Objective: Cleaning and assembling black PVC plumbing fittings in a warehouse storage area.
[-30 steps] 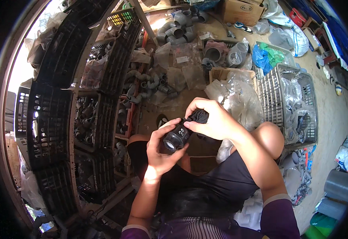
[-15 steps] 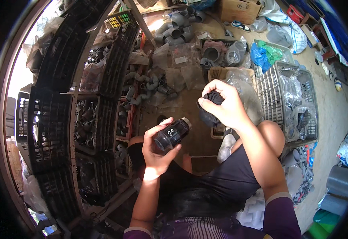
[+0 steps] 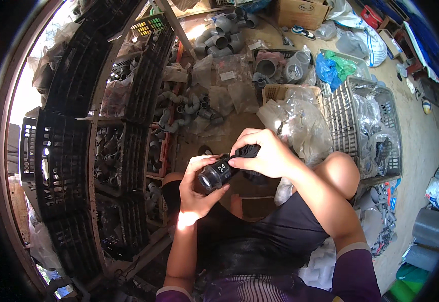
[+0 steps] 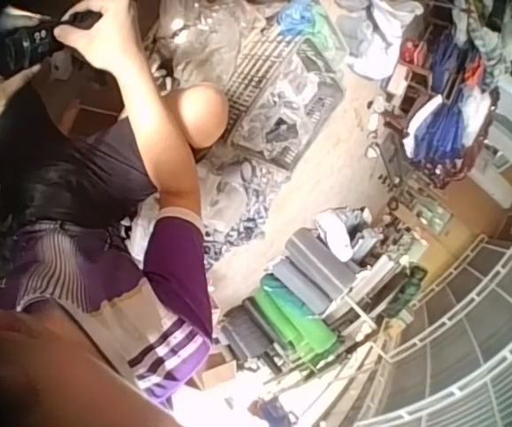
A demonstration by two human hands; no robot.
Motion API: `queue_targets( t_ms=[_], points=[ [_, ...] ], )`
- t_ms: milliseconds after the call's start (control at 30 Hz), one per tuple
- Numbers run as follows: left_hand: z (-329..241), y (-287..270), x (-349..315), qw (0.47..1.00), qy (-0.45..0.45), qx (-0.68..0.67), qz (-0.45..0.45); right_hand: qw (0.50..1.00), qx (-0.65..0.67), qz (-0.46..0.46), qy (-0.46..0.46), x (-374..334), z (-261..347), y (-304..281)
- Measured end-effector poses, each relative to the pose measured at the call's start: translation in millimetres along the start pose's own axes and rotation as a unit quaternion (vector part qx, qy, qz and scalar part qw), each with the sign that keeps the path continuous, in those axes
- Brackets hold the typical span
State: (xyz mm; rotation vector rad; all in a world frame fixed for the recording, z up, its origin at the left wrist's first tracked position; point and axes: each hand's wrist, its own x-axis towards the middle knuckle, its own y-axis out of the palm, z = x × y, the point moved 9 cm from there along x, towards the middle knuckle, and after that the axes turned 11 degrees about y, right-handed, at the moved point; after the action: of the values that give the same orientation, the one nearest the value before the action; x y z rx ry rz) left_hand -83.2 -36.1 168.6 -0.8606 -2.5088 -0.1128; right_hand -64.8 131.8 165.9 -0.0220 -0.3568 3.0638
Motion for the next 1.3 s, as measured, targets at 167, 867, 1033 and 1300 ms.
queue_targets(
  t_ms=[167,867,1033,1300],
  points=[
    [4,-2,3,0.996,-0.050,0.041,0.058,0.997,-0.061,-0.043,-0.029,-7,15,2],
    [15,4,-15,0.992,-0.107,-0.071,-0.013,0.999,0.022,0.030,0.017,5,7,-9],
    [9,4,-12,0.997,-0.059,-0.027,0.028,0.995,-0.025,0.089,0.032,0,9,7],
    [-7,10,-2,0.993,-0.012,0.096,0.073,0.984,-0.140,0.100,0.046,0,-8,16]
  ],
)
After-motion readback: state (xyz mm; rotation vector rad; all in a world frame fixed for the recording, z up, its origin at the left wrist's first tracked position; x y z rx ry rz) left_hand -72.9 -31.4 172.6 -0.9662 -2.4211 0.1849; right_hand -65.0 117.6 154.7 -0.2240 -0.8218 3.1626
